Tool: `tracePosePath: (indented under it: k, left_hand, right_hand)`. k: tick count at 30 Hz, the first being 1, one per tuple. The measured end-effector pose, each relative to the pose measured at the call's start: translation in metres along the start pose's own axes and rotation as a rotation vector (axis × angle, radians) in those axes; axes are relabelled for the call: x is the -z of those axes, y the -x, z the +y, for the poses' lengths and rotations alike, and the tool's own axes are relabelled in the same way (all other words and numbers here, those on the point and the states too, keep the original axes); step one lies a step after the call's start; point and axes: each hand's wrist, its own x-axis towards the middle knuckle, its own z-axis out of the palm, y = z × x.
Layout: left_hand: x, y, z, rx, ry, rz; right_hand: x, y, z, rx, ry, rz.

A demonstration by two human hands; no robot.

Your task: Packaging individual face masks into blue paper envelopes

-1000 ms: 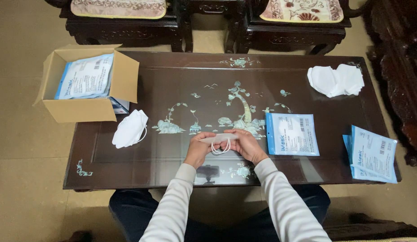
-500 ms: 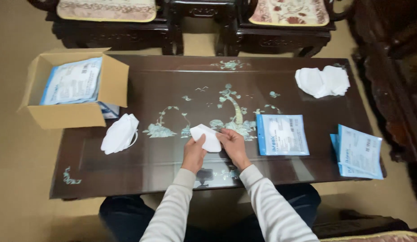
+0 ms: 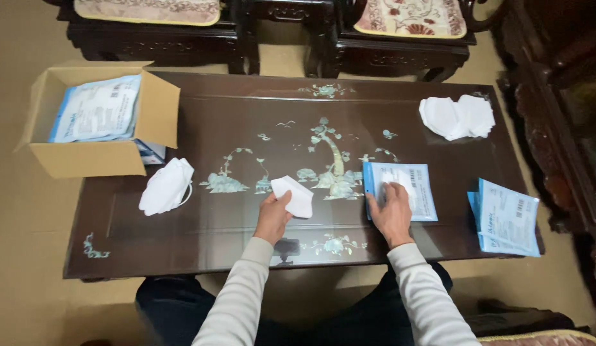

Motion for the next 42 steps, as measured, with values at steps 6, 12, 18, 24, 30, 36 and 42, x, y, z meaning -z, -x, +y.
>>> tracePosePath:
  k: [6, 12, 18, 24, 30, 36, 42]
  left_hand:
    - [0.006, -0.007, -0.006, -0.013, -0.025, -0.025]
    - [-0.012, 0.024, -0.006, -0.020, -0.144, -0.163]
    - [0.024, -0.046, -0.040, -0.219, -0.510, -0.059]
    - [0.042, -0.065, -0.036, -0.243, -0.591, 0.020]
    - [0.022, -0.004, 0.013, -0.131, -0.271, -0.051]
    - [-0.030, 0.079, 0.058, -0.077, -0.474, -0.134]
    - [-0.033, 0.046, 0.018, -0.160, -0.609, 0.004]
  right_hand:
    - [-0.029, 0.001, 0.019, 0.130, 0.126, 0.166]
    - [-0.031, 0.029, -0.073, 0.254, -0.059, -0.047]
    - [-0.066, 0.038, -0.103, 0.088, -0.283, -0.121]
    - [-0.044, 0.068, -0.154, 0.181, -0.436, -0.141]
    - [-0.039, 0.023, -0.130, 0.449, -0.352, -0.020]
    - [-0.041, 0.024, -0.130, 0.438, -0.101, -0.213]
    - [-0.051, 0.025, -0.120, 0.488, -0.116, -0.152]
